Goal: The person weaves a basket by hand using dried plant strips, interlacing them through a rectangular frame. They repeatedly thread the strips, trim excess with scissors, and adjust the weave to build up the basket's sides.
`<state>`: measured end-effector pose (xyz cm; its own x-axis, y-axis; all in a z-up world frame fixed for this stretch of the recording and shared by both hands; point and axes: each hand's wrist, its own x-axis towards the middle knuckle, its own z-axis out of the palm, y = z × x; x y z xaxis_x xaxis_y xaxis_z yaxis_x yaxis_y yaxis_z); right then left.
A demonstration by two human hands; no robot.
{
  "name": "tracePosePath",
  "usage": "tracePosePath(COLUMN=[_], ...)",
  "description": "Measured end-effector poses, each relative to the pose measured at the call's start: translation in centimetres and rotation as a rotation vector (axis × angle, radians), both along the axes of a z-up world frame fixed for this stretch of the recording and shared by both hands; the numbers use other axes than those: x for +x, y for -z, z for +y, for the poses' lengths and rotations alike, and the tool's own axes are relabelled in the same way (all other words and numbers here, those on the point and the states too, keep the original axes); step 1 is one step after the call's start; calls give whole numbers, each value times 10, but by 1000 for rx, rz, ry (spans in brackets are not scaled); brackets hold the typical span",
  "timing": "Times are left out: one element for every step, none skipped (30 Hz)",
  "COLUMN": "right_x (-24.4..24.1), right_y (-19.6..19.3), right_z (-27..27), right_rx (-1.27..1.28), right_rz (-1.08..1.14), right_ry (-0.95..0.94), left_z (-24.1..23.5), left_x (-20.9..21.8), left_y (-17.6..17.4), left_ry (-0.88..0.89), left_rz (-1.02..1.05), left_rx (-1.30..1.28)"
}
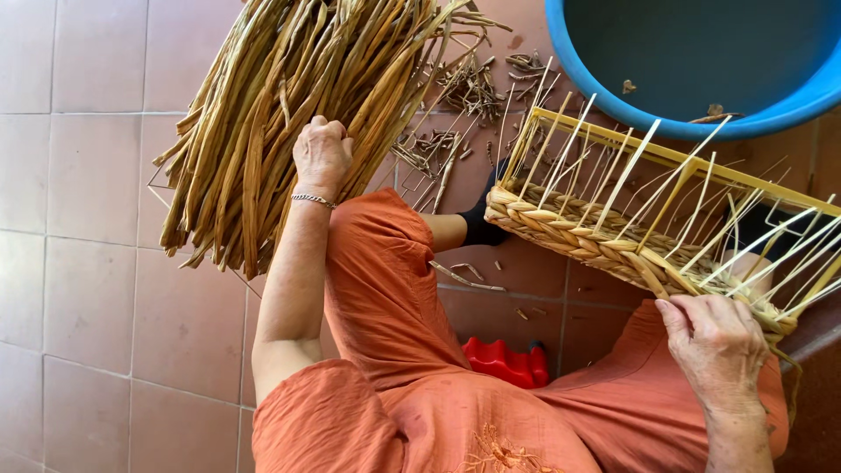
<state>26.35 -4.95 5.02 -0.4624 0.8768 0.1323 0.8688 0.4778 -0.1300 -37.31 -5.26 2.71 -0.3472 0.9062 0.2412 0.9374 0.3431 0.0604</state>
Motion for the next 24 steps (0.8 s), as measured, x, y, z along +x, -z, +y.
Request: tracePosePath(right_x=[-4,-10,-16,-23,-31,-41,-53,-65,-75,-86,-99,-109,-116,-120,-122,-121,-117,-112,-104,-92,-77,-60,-42,-25], right_y=[-5,-11,-19,-27,-36,-44,-51,-57,-65,-71,-74,-76,-78,-78,-78,-79,-80,-81,-83,-85,-89,-92,-96,-99], right_z=[1,2,4,5,7,9,12,14,17,17,19,22,26,26,25,24,22,20,18,16,17,17,18,19], right_rx=[1,4,7,57,107,158,76,-4,-84,-175,-265,-442,-617,-711,-799,-882,-789,-701,-612,-493,-377,-279,-182,-176], right_rz=[7,15,23,30,36,41,163,283,404,521,641,823,1007,1176,1348,1525,1570,1610,1646,1590,1528,1486,1440,1427], right_ry=[-4,-5,-7,-15,-24,-33,-49,-59,-69,-69,-70,-93,-116,-103,-91,-84,-13,57,126,205,283,365,446,415], left_z=[1,5,9,10,9,9,12,18,22,24,22,26,28,21,14,12,12,12,14,16,18,19,20,19], left_x=[-1,-2,1,5,12,22,38,58,80,105,133,166,196,219,241,261,279,290,295,298,301,304,307,312], left_y=[2,0,-4,-12,-23,-35,-46,-58,-69,-81,-92,-100,-109,-117,-124,-129,-131,-133,-133,-132,-129,-124,-119,-113], left_ry=[-14,-25,-36,-12,12,38,100,167,234,363,493,557,622,738,853,899,945,983,942,902,857,930,1002,1074], left_rz=[-27,-52,-78,-157,-236,-316,-306,-299,-291,-263,-235,-262,-286,-382,-478,-563,-646,-726,-831,-927,-1017,-973,-930,-887], left_rx=[5,11,16,104,191,279,298,317,337,433,529,489,450,406,358,276,191,99,-41,-187,-336,-317,-297,-280])
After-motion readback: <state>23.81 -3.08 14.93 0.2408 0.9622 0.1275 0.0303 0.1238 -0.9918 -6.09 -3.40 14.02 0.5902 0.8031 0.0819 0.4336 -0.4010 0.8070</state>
